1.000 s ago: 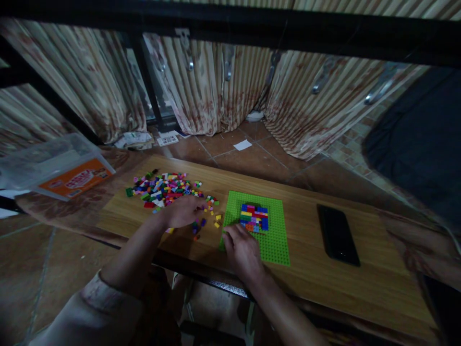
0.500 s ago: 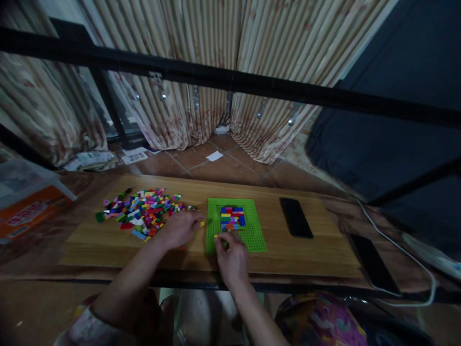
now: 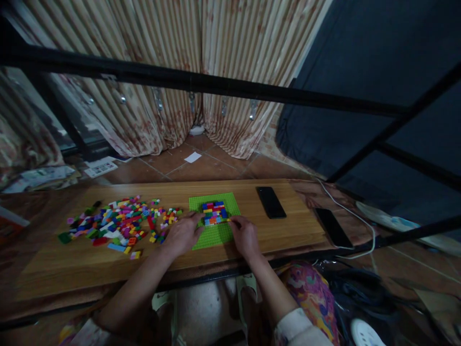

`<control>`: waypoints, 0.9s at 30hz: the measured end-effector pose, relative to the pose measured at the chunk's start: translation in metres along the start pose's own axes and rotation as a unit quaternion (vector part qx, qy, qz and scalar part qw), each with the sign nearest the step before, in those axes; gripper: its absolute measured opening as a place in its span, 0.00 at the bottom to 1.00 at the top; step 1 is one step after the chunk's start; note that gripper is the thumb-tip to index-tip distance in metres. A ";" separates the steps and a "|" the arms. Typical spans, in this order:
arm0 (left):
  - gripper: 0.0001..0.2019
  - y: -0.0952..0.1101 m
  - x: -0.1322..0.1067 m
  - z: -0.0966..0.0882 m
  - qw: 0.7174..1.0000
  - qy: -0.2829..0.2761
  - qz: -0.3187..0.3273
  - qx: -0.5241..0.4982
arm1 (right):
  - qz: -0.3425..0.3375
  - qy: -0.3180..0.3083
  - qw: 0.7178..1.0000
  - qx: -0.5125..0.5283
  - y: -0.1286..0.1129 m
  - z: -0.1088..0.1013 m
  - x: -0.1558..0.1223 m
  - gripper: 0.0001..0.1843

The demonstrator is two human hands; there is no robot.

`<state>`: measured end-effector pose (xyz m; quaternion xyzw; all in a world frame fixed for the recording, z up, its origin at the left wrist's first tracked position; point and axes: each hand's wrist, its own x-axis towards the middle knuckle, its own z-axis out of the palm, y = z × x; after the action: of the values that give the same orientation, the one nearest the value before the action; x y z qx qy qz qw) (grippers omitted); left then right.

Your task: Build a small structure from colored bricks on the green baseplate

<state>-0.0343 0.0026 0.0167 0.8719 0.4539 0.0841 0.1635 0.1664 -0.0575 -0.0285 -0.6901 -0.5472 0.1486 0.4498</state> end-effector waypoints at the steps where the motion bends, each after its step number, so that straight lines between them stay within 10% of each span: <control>1: 0.20 0.000 0.000 0.000 1.000 0.001 0.004 0.000 | -0.021 -0.005 1.000 -0.014 0.000 0.001 0.004 0.12; 13: 0.23 0.024 0.002 0.018 0.998 -0.034 0.062 -0.006 | -0.174 -0.067 0.973 -0.132 0.008 0.001 0.014 0.13; 27: 0.29 0.037 0.001 0.033 0.993 -0.063 0.077 0.065 | -0.156 -0.028 0.985 -0.063 0.014 0.008 0.010 0.13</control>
<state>0.0043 -0.0228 -0.0008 0.9167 0.3784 0.0118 0.1274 0.1727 -0.0449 -0.0410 -0.6186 -0.6689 0.0609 0.4075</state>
